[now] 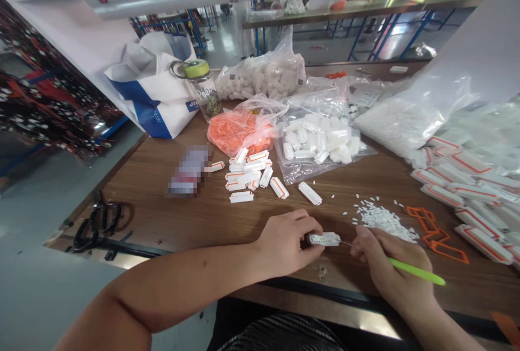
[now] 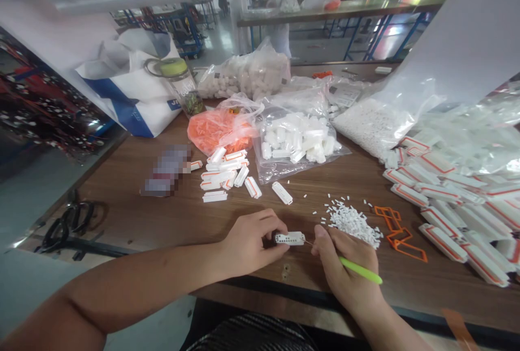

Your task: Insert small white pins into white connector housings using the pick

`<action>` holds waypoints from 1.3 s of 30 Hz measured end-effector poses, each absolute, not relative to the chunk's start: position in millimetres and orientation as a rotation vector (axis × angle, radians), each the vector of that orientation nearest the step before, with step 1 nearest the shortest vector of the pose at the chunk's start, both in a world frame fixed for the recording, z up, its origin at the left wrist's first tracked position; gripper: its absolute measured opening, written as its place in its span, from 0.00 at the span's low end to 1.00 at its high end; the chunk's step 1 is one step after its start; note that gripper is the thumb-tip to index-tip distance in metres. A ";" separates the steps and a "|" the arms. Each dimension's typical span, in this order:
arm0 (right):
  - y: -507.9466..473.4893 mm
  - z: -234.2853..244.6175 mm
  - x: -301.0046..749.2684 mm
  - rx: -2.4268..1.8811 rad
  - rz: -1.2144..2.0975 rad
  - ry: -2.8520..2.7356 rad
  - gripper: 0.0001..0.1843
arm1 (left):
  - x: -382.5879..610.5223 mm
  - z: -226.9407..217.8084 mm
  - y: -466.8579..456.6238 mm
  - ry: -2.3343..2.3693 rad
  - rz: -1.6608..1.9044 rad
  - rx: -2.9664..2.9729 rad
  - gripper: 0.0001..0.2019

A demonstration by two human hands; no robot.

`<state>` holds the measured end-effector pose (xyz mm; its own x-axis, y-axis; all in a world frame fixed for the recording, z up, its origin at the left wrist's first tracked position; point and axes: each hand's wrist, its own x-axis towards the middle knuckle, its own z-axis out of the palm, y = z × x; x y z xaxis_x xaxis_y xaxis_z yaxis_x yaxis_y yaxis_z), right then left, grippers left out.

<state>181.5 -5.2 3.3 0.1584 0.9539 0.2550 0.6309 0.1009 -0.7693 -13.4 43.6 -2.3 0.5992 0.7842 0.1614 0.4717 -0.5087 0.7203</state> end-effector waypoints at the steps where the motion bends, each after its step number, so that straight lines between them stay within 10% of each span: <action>1: -5.2 3.5 181.3 -1.616 0.494 -1.554 0.26 | -13.4 -2.1 43.5 0.989 0.637 2.190 0.07; 39: -3.4 7.0 176.9 -1.539 0.478 -1.541 0.25 | -13.6 -2.9 44.1 0.983 0.677 2.162 0.06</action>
<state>176.9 -3.4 7.0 0.1558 0.9386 0.3078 0.5996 0.1577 -0.7846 -13.6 44.1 -2.9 0.5834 0.7920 0.1801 0.4507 -0.5002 0.7394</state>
